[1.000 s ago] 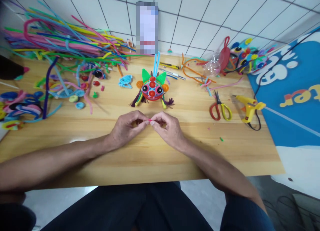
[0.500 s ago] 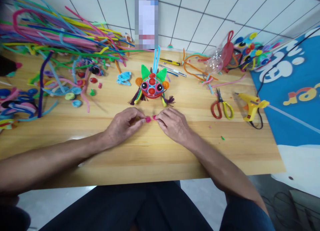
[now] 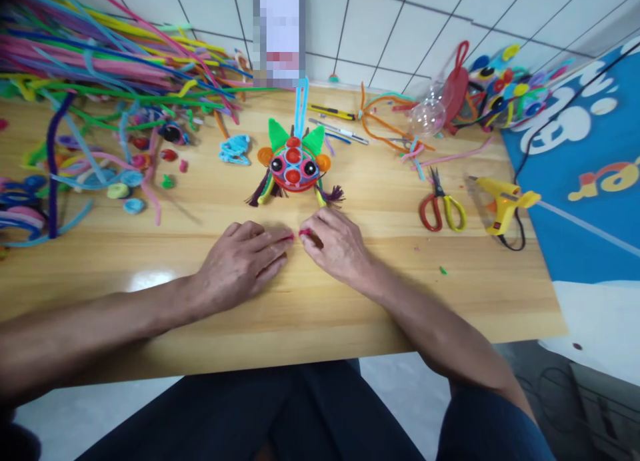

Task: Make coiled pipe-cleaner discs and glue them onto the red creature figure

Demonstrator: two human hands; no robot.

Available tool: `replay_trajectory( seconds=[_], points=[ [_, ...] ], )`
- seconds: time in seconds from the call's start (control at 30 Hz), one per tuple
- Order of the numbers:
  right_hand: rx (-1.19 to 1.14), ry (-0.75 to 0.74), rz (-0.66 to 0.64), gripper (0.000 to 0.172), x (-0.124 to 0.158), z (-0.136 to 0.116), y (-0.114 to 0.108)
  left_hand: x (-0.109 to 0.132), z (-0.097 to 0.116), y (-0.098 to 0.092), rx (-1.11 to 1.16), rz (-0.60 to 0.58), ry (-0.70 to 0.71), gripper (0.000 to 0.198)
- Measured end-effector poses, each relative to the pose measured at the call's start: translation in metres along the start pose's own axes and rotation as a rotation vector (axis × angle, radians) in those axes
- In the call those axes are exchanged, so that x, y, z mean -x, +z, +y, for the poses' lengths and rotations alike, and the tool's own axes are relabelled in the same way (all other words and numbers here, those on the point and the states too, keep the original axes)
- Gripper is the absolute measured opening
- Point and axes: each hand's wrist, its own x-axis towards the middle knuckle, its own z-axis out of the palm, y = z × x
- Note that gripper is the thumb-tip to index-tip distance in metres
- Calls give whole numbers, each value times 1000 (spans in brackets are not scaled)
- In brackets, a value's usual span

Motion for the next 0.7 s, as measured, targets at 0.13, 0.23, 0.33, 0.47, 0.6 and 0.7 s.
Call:
replay_trajectory(
  seconds=[0.13, 0.23, 0.33, 0.47, 0.6, 0.7],
  points=[
    [-41, 14, -21, 9, -1, 1, -2, -1, 2, 0, -70, -17, -4, 29],
    [-66, 11, -3, 11, 1, 3, -1, -1, 2, 1, -73, -49, -22, 34],
    [-86, 2, 10, 17, 4, 4, -1, -1, 1, 1, -58, -83, -42, 37],
    [-91, 3, 14, 22, 5, 4, -1, -1, 1, 3, -37, -93, -49, 40],
    [-50, 6, 1, 21, 5, 3, -1, 1, 1, 7, -25, -76, -36, 35],
    [-49, -9, 11, 27, 5, 3, -2, 2, 1, 8, -18, -65, -44, 35]
  ],
)
